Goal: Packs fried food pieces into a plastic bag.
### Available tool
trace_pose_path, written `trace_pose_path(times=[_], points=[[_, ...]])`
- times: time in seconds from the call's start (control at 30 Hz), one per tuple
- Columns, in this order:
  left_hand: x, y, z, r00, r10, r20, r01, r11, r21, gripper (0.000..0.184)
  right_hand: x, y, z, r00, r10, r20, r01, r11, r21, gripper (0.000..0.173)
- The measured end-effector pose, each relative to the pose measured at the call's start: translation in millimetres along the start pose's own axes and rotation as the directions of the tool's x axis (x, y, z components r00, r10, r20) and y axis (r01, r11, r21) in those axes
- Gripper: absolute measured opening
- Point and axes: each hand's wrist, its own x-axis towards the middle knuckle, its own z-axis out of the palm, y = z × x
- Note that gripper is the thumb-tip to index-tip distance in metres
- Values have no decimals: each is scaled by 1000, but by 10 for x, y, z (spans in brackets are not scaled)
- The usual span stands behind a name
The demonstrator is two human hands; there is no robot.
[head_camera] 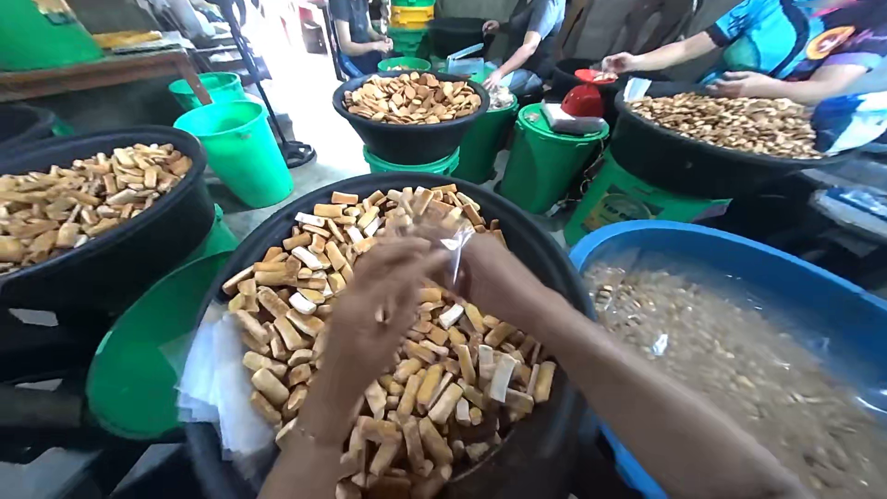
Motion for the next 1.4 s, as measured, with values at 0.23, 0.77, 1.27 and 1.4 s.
trace_pose_path(times=[0.23,0.77,1.27,1.4], points=[[-66,-577,-221,692,-721,38,509,451,-733,31,360,-226,365,928,-330,173,323,944,70,36],[-149,-1071,-392,93,-967,-237,450,253,-856,26,582,553,1021,966,26,258,-29,1000,8,31],[-129,-670,-369,605,-794,66,429,256,-866,21,582,106,785,932,-323,-164,362,860,359,32],[-125,-825,-549,476,-861,-178,215,311,-926,23,589,258,1245,975,-89,202,78,995,59,31]])
